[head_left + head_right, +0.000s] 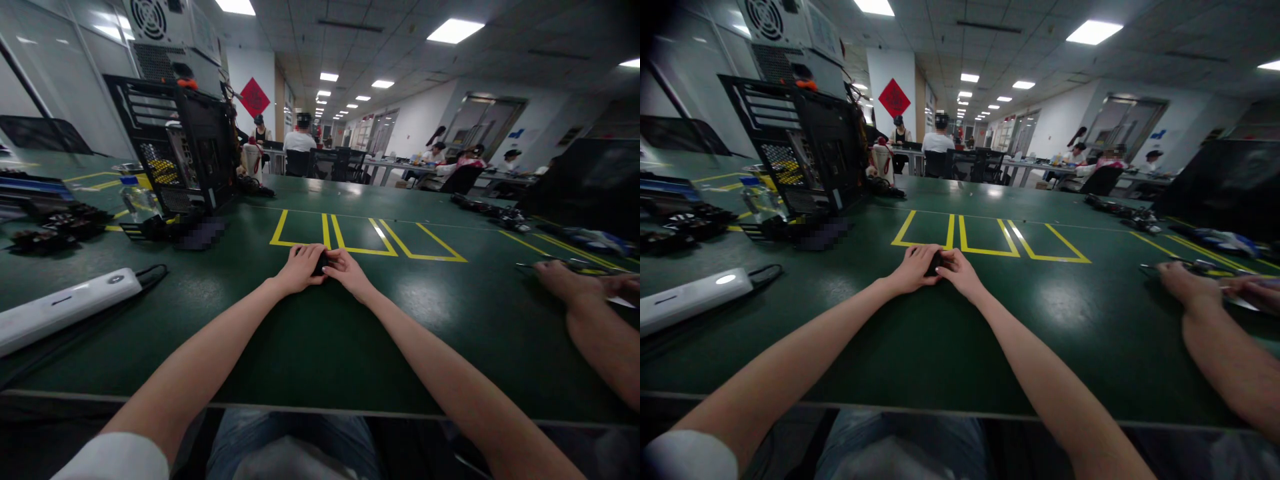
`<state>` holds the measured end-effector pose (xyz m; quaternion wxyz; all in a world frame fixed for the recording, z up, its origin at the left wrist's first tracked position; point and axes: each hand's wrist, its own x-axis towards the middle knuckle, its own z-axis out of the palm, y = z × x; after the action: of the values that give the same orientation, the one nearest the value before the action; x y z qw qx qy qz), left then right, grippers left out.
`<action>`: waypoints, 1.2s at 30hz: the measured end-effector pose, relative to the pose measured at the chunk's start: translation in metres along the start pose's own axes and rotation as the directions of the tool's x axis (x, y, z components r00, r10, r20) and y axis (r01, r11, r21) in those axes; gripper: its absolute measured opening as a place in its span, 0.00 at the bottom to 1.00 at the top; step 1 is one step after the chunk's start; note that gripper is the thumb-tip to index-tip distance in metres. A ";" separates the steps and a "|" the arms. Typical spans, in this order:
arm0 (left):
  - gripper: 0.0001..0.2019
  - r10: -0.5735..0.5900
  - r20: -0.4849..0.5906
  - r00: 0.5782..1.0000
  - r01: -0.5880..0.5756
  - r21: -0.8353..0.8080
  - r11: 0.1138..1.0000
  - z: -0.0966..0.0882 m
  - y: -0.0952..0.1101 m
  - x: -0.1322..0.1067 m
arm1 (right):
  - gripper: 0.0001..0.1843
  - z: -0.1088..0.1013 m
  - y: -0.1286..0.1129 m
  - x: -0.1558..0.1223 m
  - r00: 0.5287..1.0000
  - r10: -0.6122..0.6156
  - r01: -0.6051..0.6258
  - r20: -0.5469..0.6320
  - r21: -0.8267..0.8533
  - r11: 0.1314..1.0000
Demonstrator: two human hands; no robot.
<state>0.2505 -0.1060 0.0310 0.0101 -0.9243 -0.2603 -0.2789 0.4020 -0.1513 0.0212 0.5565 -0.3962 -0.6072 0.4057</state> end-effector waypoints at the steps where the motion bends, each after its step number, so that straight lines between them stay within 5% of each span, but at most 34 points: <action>1: 0.28 -0.003 0.002 1.000 0.003 0.000 1.000 0.000 0.000 0.000 | 0.16 0.001 -0.001 0.000 1.000 0.002 -0.002 -0.007 -0.003 1.000; 7: 0.28 0.001 0.005 1.000 -0.001 0.000 1.000 -0.001 0.002 0.000 | 0.12 0.002 -0.002 0.001 0.994 0.047 -0.051 -0.098 -0.045 0.998; 25: 0.29 -0.001 0.017 1.000 0.001 0.004 1.000 -0.003 0.001 0.000 | 0.16 0.002 -0.005 -0.001 0.999 0.015 -0.015 -0.033 -0.019 1.000; 31: 0.28 -0.013 0.015 1.000 0.013 0.013 1.000 -0.002 0.003 0.001 | 0.12 0.001 0.000 0.001 0.991 0.067 -0.071 -0.117 -0.027 0.997; 36: 0.29 -0.007 0.010 1.000 0.006 0.026 1.000 -0.002 0.003 0.001 | 0.18 -0.002 0.004 0.005 0.986 0.103 -0.106 -0.134 -0.014 0.994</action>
<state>0.2516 -0.1087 0.0335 0.0199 -0.9246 -0.2669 -0.2711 0.4036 -0.1451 0.0189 0.5696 -0.4596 -0.5514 0.4005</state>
